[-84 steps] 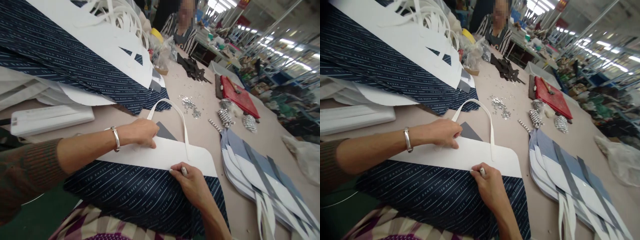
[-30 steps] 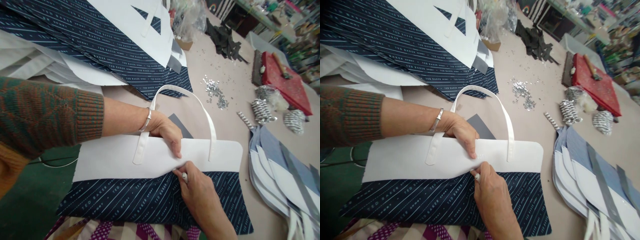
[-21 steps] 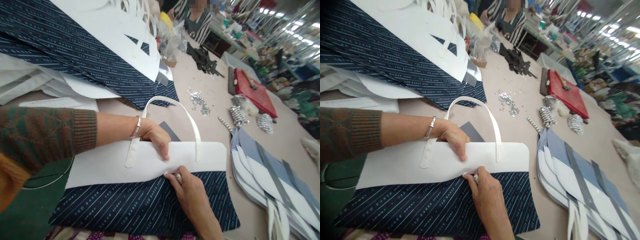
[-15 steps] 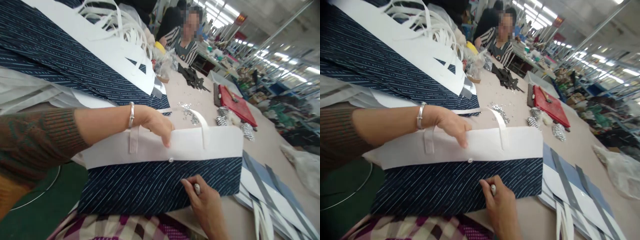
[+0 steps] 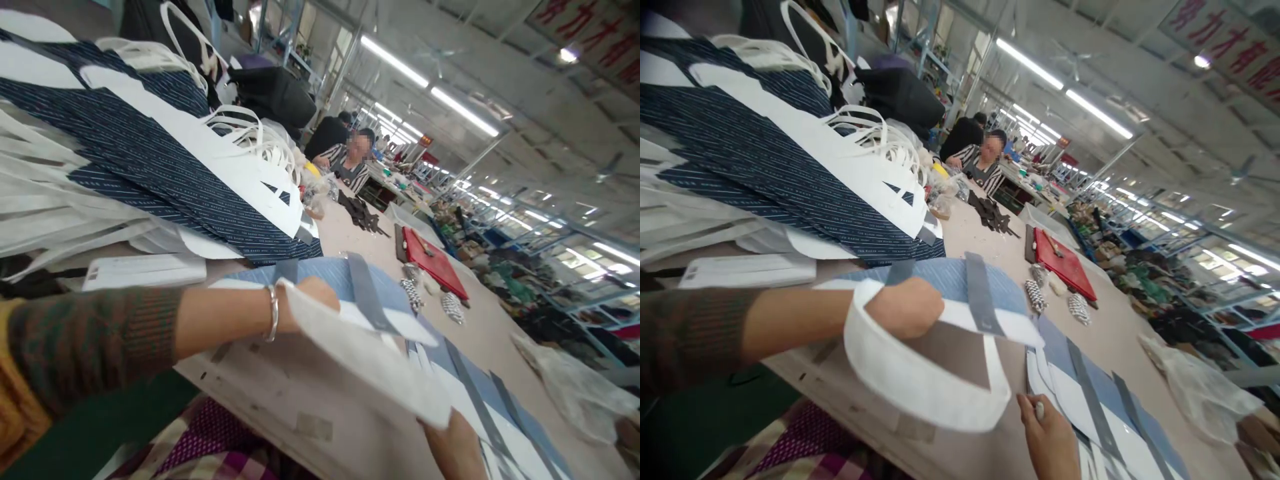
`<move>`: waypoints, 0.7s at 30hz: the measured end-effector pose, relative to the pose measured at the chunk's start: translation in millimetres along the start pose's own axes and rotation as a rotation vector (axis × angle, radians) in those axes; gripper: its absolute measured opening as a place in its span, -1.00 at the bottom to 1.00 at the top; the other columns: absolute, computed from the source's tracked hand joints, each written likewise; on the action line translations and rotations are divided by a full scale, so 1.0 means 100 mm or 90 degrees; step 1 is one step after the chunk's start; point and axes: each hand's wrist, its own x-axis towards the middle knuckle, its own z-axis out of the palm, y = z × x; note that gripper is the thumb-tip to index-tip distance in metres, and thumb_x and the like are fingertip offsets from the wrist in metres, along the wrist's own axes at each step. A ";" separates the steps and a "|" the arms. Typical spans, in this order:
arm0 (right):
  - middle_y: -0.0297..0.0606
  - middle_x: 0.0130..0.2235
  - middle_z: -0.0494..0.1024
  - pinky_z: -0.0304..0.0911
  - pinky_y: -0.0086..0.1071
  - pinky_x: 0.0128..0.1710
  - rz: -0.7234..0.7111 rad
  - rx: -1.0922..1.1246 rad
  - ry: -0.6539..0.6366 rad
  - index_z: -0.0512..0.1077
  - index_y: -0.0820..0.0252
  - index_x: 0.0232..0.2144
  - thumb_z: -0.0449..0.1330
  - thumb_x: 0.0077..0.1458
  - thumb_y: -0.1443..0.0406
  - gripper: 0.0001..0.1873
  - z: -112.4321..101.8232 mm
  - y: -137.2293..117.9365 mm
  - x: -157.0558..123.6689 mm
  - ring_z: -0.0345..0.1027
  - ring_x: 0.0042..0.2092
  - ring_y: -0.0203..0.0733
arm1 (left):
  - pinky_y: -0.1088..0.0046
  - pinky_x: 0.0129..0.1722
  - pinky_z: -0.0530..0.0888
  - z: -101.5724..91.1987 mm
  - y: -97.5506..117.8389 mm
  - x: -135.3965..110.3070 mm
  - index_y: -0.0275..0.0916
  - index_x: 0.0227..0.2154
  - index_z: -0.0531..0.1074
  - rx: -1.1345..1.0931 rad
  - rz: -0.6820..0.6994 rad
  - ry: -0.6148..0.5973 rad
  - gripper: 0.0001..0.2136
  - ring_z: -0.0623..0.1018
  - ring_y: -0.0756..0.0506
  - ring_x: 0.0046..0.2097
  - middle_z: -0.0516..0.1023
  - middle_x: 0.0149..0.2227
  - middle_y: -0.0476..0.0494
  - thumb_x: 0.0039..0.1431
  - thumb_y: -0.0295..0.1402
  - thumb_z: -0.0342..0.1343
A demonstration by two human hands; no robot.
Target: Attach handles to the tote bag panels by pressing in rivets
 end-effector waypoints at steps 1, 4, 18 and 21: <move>-0.21 -0.40 0.63 0.25 -0.29 -0.28 -0.002 -0.019 0.000 0.49 0.05 -0.44 -0.05 0.11 -0.03 -0.56 -0.02 0.00 0.05 0.50 -0.29 0.00 | 0.40 -0.44 0.38 0.17 0.10 -0.10 -0.39 -0.46 0.54 0.011 0.003 -0.019 -0.81 0.53 -0.12 -0.42 0.59 -0.43 -0.27 0.06 -0.63 0.02; -0.14 -0.31 0.66 0.27 -0.28 -0.24 -0.024 -0.093 0.010 0.54 0.10 -0.37 -0.07 0.14 0.06 -0.57 -0.03 -0.03 0.19 0.53 -0.20 0.05 | 0.38 -0.49 0.42 0.67 0.33 -0.38 -0.44 -0.24 0.54 0.029 0.003 -0.054 -0.74 0.56 -0.17 -0.37 0.60 -0.26 -0.34 0.05 -0.63 0.01; -0.13 -0.10 0.63 0.26 -0.34 -0.01 -0.253 -0.162 0.024 0.51 0.25 -0.08 0.01 0.31 0.28 -0.69 0.42 -1.25 1.67 0.48 -0.03 -0.17 | 0.26 -0.13 0.49 1.52 0.40 -0.85 -0.29 0.20 0.28 -0.036 -0.028 0.015 -0.44 0.52 -0.17 -0.15 0.35 0.23 -0.30 0.17 -0.19 0.14; -0.16 -0.05 0.58 0.28 -0.17 0.05 -0.310 -0.202 0.007 0.45 0.27 -0.02 0.04 0.33 0.21 -0.69 0.52 -1.52 1.93 0.45 0.00 -0.15 | 0.35 -0.27 0.47 1.72 0.35 -0.85 -0.26 0.14 0.37 -0.009 0.001 0.130 -0.57 0.52 -0.10 -0.27 0.43 0.18 -0.20 0.22 -0.28 0.08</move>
